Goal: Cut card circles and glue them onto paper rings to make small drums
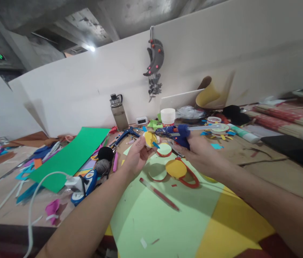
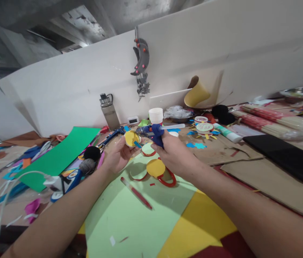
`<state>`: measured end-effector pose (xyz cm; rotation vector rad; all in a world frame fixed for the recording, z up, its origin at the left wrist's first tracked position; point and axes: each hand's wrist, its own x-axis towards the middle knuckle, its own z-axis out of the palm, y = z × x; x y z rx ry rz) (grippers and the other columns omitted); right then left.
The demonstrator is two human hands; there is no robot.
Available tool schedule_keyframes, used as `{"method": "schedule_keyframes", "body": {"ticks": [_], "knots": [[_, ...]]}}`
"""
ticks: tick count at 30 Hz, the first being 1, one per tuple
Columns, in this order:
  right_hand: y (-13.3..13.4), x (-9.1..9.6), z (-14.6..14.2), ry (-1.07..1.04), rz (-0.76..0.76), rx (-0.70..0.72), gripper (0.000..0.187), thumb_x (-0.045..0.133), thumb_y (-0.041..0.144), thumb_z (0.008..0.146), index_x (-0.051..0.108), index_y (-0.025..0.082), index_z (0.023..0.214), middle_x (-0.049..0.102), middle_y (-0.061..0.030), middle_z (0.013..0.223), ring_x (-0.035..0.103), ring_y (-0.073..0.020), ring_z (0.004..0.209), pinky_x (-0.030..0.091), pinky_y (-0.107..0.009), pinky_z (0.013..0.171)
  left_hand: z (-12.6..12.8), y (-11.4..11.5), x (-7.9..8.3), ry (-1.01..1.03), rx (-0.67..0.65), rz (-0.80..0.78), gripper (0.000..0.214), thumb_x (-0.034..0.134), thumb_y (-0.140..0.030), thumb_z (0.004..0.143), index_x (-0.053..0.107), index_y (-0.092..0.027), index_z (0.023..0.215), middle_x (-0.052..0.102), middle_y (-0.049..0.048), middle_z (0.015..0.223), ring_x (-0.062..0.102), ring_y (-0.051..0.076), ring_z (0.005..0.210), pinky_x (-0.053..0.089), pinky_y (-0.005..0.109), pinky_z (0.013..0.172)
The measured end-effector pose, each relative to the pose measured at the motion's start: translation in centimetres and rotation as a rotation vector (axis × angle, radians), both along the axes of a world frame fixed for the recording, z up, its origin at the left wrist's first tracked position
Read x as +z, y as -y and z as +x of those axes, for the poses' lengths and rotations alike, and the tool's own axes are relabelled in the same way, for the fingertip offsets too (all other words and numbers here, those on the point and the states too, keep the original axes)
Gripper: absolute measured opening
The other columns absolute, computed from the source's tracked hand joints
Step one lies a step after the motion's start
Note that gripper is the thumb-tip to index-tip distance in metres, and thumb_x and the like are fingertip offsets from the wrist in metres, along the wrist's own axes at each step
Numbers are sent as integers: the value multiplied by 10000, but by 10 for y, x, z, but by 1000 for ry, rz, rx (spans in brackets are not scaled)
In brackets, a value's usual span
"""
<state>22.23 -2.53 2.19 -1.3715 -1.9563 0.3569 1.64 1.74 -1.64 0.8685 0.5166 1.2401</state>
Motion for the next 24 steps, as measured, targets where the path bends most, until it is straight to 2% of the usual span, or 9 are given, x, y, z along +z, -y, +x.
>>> {"method": "schedule_keyframes", "body": {"ticks": [4,9,13,19,24], "knots": [[1,0,1,33,-36,-16,260,471,379,900,586,188,1035,693,-116,931,637,-275,814,468,-349,668,-1,0,2,32,30,0,211,607,-314,893,676,-176,1036,730,56,1012,692,162,863,553,297,813],[5,3,0,45,-42,-16,315,472,360,899,549,196,1157,692,-102,907,634,-264,770,458,-335,629,-2,-1,6,27,88,20,199,583,-286,908,684,-170,1034,733,44,968,682,141,790,568,296,787],[6,5,0,38,-42,-25,324,478,350,898,553,192,1170,696,-105,940,640,-266,798,461,-327,637,-2,-1,5,37,85,24,198,603,-288,897,684,-168,1033,731,47,986,681,136,787,575,291,778],[2,-1,1,-10,-28,-7,298,490,382,903,603,177,1088,703,-117,974,636,-270,837,470,-338,687,-2,-1,-2,3,-20,-2,313,643,-370,864,653,-174,1108,720,71,1072,694,177,914,557,351,897],[0,-3,1,-50,1,11,294,507,392,904,621,189,1083,710,-108,981,635,-265,838,468,-333,693,0,1,0,-37,0,2,288,635,-361,871,655,-172,1087,720,68,1084,698,191,939,546,394,940]]}}
